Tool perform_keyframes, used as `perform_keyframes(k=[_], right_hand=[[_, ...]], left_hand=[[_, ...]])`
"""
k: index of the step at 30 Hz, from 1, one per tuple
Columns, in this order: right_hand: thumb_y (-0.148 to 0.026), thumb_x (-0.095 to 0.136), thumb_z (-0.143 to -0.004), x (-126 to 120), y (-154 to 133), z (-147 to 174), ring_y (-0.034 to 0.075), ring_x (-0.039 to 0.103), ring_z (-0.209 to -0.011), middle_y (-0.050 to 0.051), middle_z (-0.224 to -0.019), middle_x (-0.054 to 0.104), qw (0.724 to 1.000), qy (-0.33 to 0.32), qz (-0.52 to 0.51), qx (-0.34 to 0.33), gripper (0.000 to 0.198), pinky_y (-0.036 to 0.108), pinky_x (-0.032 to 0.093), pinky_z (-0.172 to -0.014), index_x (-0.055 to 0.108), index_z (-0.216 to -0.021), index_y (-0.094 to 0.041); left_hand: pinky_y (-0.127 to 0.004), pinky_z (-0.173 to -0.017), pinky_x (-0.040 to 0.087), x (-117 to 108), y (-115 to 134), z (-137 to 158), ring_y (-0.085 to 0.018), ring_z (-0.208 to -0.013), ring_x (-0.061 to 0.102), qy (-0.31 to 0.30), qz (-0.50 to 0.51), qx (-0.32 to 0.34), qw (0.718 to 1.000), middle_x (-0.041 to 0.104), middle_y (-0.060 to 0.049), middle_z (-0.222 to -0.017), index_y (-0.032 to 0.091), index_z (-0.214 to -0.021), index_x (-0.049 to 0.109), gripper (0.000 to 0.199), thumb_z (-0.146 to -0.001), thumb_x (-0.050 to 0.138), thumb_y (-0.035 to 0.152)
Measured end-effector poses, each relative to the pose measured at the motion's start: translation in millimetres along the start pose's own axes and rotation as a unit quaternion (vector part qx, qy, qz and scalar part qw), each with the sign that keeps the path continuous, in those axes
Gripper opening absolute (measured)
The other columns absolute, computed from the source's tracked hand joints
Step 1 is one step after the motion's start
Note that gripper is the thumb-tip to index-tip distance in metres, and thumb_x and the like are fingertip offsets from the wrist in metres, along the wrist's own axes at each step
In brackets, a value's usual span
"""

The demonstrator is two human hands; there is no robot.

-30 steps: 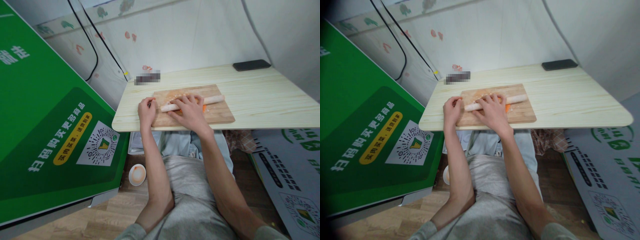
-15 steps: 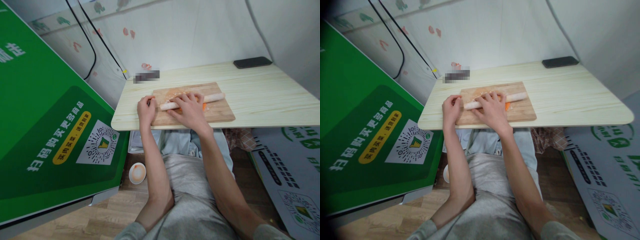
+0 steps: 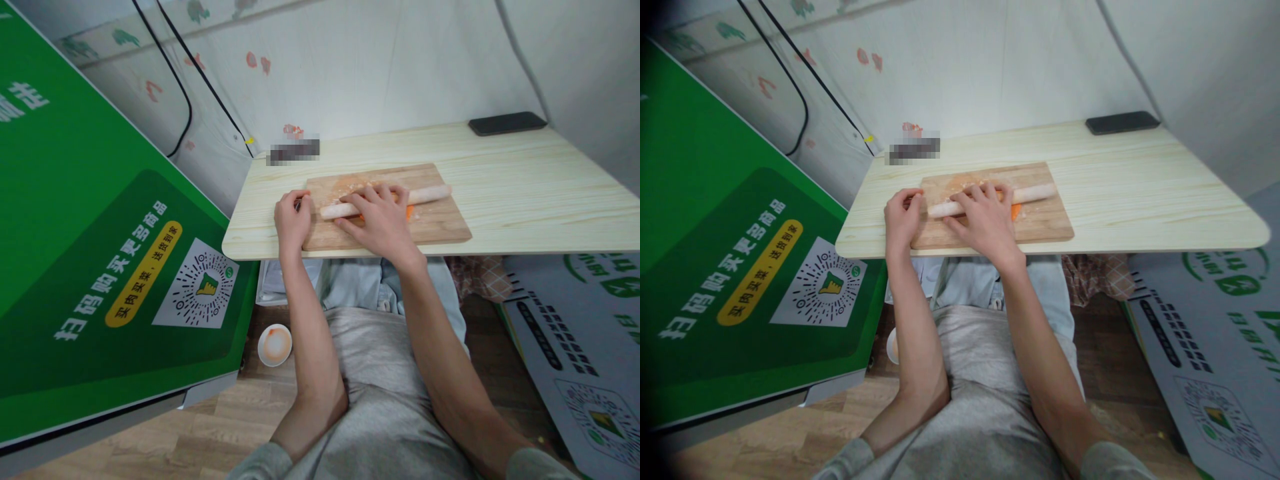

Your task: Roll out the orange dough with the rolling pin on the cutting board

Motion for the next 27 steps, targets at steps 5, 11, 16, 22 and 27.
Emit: perform_keyframes(k=[5,11,16,22,27], right_hand=[[-0.054,0.055,-0.112,0,0,0,0.040,0.056,-0.132,0.012,-0.140,0.076,1.000,-0.002,0.003,0.005,0.044,0.062,0.029,-0.120,0.077,-0.140,-0.028],[-0.053,0.056,-0.112,1,0,1,0.040,0.054,-0.133,0.011,-0.143,0.075,1.000,-0.005,0.013,-0.001,0.044,0.061,0.030,-0.119,0.075,-0.143,-0.028],[-0.053,0.057,-0.111,2,1,1,0.041,0.054,-0.135,0.012,-0.145,0.075,1.000,-0.013,0.016,-0.004,0.045,0.061,0.029,-0.118,0.074,-0.145,-0.028],[-0.052,0.058,-0.111,-3,2,4,0.041,0.056,-0.137,0.013,-0.149,0.074,0.999,-0.033,0.000,-0.013,0.046,0.061,0.027,-0.122,0.072,-0.148,-0.028],[-0.053,0.056,-0.112,-10,3,10,0.040,0.056,-0.142,0.013,-0.151,0.073,0.998,-0.060,-0.020,-0.028,0.051,0.061,0.023,-0.126,0.067,-0.155,-0.027]], left_hand=[[-0.040,-0.106,0.059,0,-1,0,-0.025,-0.110,0.076,0.002,0.000,0.000,1.000,0.084,-0.008,-0.115,0.024,-0.106,0.080,0.022,-0.102,0.059,0.026],[-0.041,-0.107,0.059,0,0,0,-0.026,-0.111,0.076,0.001,0.007,-0.004,1.000,0.084,-0.009,-0.116,0.023,-0.106,0.080,0.020,-0.101,0.061,0.026],[-0.041,-0.107,0.060,0,0,1,-0.026,-0.112,0.076,0.004,0.001,-0.001,1.000,0.084,-0.008,-0.114,0.024,-0.105,0.081,0.021,-0.101,0.060,0.027],[-0.041,-0.107,0.060,0,-2,1,-0.026,-0.111,0.076,0.004,0.002,0.002,1.000,0.084,-0.008,-0.115,0.024,-0.107,0.081,0.023,-0.102,0.059,0.026],[-0.041,-0.106,0.060,0,-1,1,-0.025,-0.109,0.077,0.002,0.007,0.000,1.000,0.084,-0.009,-0.115,0.023,-0.107,0.081,0.023,-0.102,0.059,0.023]])
Point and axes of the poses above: each hand's wrist, its own z-axis away from the middle knuckle, its own x-axis out of the palm, y = z × x, the point moved 4 cm from there along -z, towards the middle knuckle
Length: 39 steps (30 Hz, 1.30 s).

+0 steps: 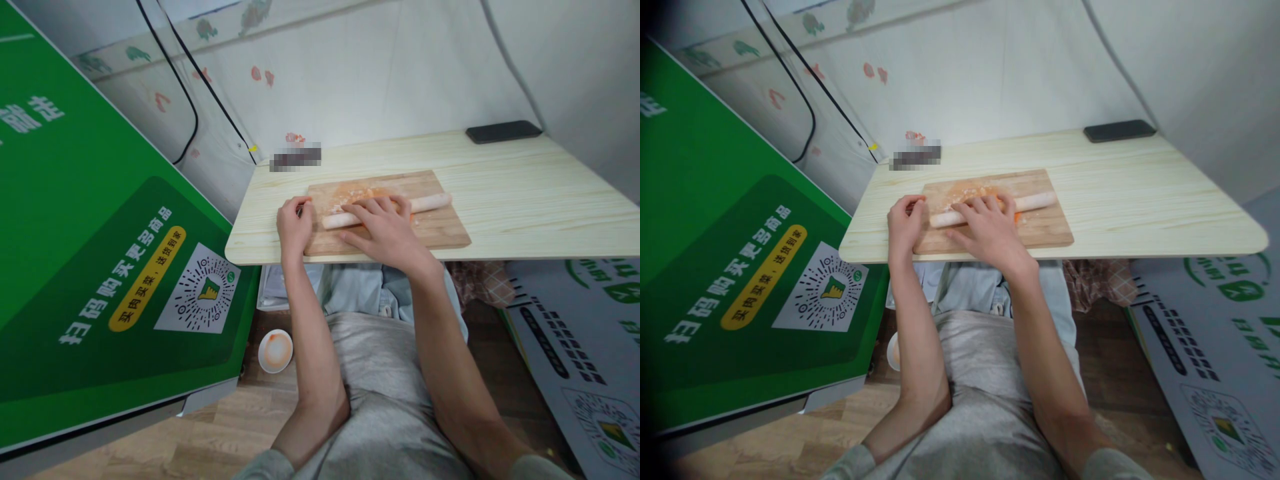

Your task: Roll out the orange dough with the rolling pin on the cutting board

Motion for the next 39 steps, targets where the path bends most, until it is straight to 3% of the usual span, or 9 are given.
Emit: perform_keyframes(k=[5,19,39], right_hand=[[-0.053,0.054,-0.114,0,1,1,0.038,0.056,-0.144,0.013,-0.154,0.072,1.000,-0.008,0.002,-0.007,0.051,0.061,0.021,-0.129,0.065,-0.156,-0.028],[-0.051,0.057,-0.112,9,1,-7,0.039,0.054,-0.142,0.011,-0.153,0.072,0.999,0.047,0.012,0.004,0.043,0.060,0.025,-0.125,0.073,-0.145,-0.028],[-0.051,0.059,-0.112,11,2,-8,0.038,0.054,-0.143,0.010,-0.154,0.072,0.999,0.045,0.017,0.005,0.043,0.059,0.024,-0.126,0.073,-0.146,-0.027]], left_hand=[[-0.042,-0.107,0.060,0,0,0,-0.025,-0.109,0.077,0.002,-0.001,0.001,1.000,0.084,-0.008,-0.114,0.024,-0.107,0.081,0.022,-0.102,0.059,0.024],[-0.038,-0.106,0.059,2,-4,-2,-0.024,-0.111,0.076,-0.005,-0.004,0.000,1.000,0.084,-0.008,-0.117,0.022,-0.108,0.081,0.023,-0.102,0.059,0.024],[-0.041,-0.105,0.059,2,-5,-2,-0.025,-0.108,0.076,0.001,0.001,0.001,1.000,0.084,-0.009,-0.114,0.022,-0.107,0.081,0.022,-0.101,0.060,0.023]])
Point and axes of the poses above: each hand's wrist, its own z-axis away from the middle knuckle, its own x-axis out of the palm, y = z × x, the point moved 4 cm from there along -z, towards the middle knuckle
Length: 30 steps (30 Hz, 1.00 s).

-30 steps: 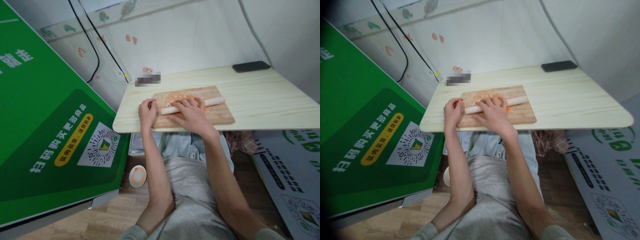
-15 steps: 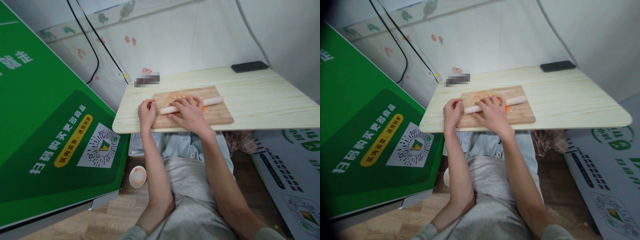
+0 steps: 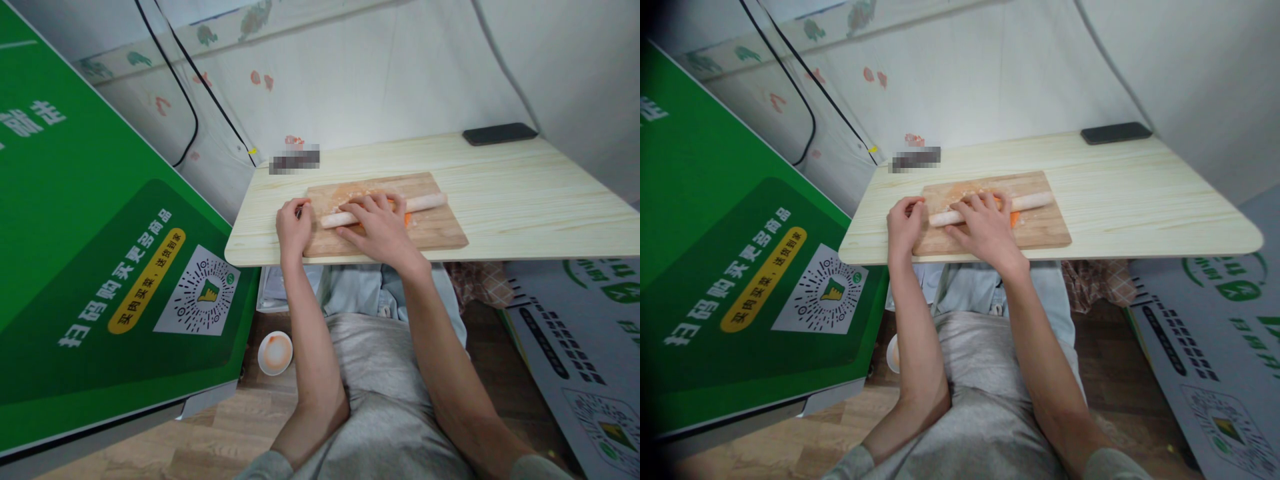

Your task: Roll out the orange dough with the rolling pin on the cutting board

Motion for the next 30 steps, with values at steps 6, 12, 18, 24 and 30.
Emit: perform_keyframes(k=[6,12,18,24,30], right_hand=[[-0.051,0.057,-0.113,-0.5,-0.4,-0.1,0.039,0.053,-0.141,0.010,-0.152,0.073,1.000,0.003,-0.001,-0.004,0.041,0.060,0.025,-0.123,0.073,-0.143,-0.029],[-0.050,0.059,-0.111,-0.6,-0.4,0.3,0.039,0.054,-0.138,0.011,-0.149,0.074,1.000,0.010,-0.011,-0.002,0.043,0.060,0.025,-0.123,0.075,-0.143,-0.027],[-0.050,0.057,-0.111,-0.8,-1.3,-0.2,0.039,0.054,-0.137,0.011,-0.149,0.075,1.000,0.010,-0.015,0.005,0.042,0.060,0.024,-0.122,0.075,-0.142,-0.027],[-0.049,0.059,-0.110,-2.0,-2.7,-0.3,0.039,0.055,-0.137,0.011,-0.149,0.074,1.000,0.006,-0.012,0.013,0.043,0.060,0.025,-0.123,0.075,-0.143,-0.026],[-0.050,0.057,-0.110,-2.4,-3.2,-0.6,0.041,0.054,-0.136,0.011,-0.149,0.074,1.000,0.003,-0.008,0.010,0.043,0.062,0.026,-0.121,0.075,-0.144,-0.029]], left_hand=[[-0.041,-0.104,0.059,-1.0,2.5,0.7,-0.026,-0.107,0.076,0.001,0.004,-0.003,1.000,0.084,-0.009,-0.114,0.022,-0.106,0.081,0.021,-0.101,0.061,0.023],[-0.040,-0.104,0.059,-1.8,4.3,0.2,-0.026,-0.108,0.076,0.000,0.003,-0.007,1.000,0.085,-0.009,-0.113,0.022,-0.104,0.081,0.020,-0.101,0.061,0.022],[-0.041,-0.106,0.059,-2.0,4.2,0.3,-0.025,-0.109,0.076,-0.003,-0.004,-0.012,1.000,0.085,-0.009,-0.115,0.022,-0.106,0.081,0.021,-0.101,0.061,0.023],[-0.041,-0.107,0.059,-2.3,5.0,1.5,-0.025,-0.109,0.076,-0.001,-0.003,-0.010,1.000,0.085,-0.009,-0.116,0.023,-0.107,0.081,0.021,-0.101,0.061,0.024],[-0.042,-0.108,0.059,-2.6,5.5,2.2,-0.025,-0.110,0.076,0.000,-0.004,-0.007,1.000,0.085,-0.008,-0.115,0.024,-0.106,0.081,0.021,-0.102,0.060,0.025]])
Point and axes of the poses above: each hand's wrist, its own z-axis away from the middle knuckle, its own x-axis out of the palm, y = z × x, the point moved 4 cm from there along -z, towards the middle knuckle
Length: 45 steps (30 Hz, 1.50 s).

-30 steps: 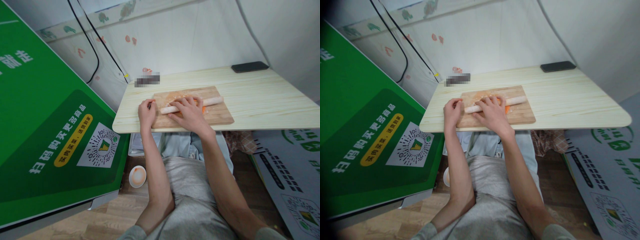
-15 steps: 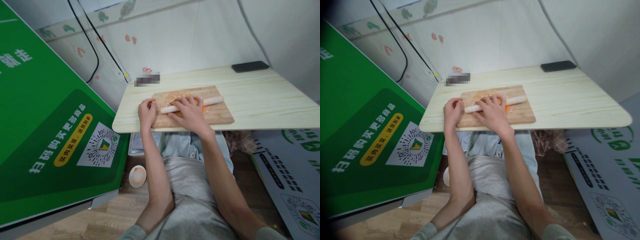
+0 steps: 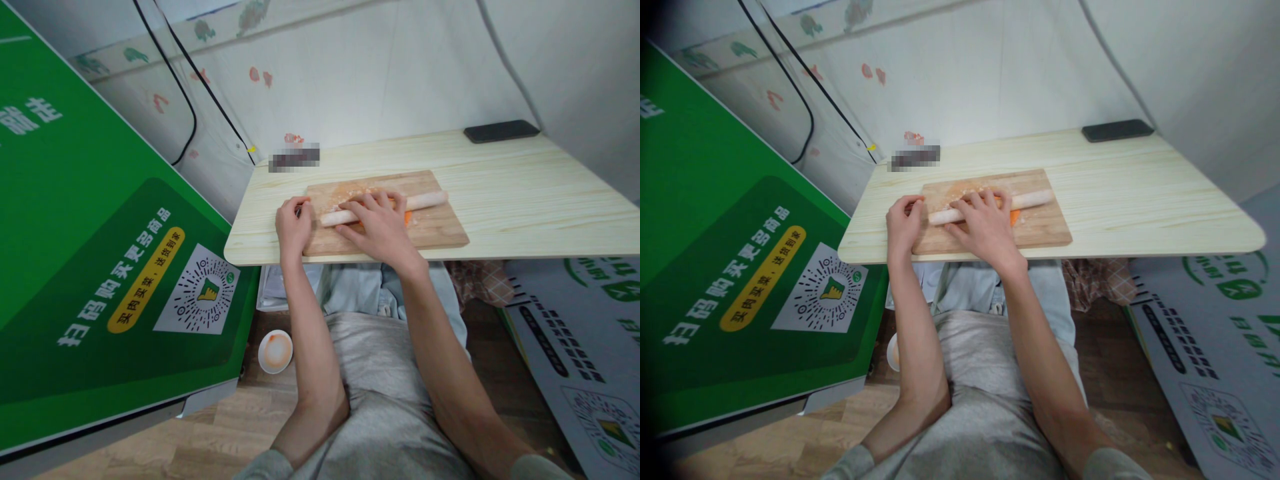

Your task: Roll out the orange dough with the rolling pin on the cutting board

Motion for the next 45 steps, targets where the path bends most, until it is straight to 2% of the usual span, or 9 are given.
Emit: perform_keyframes(k=[16,45], right_hand=[[-0.053,0.053,-0.113,3.2,0.9,-0.3,0.039,0.054,-0.133,0.010,-0.144,0.075,1.000,0.015,0.009,0.004,0.045,0.061,0.027,-0.120,0.076,-0.142,-0.028],[-0.054,0.059,-0.109,4.1,1.4,-1.0,0.042,0.054,-0.134,0.012,-0.142,0.076,1.000,0.020,0.007,0.002,0.044,0.063,0.030,-0.118,0.076,-0.142,-0.030]], left_hand=[[-0.042,-0.109,0.058,0.4,-0.4,-0.6,-0.026,-0.113,0.075,-0.006,0.000,-0.006,1.000,0.084,-0.009,-0.117,0.023,-0.107,0.081,0.021,-0.102,0.060,0.026],[-0.042,-0.108,0.059,1.1,-2.4,-0.4,-0.026,-0.113,0.075,-0.002,-0.004,0.004,1.000,0.084,-0.008,-0.116,0.025,-0.106,0.081,0.021,-0.101,0.060,0.026]])
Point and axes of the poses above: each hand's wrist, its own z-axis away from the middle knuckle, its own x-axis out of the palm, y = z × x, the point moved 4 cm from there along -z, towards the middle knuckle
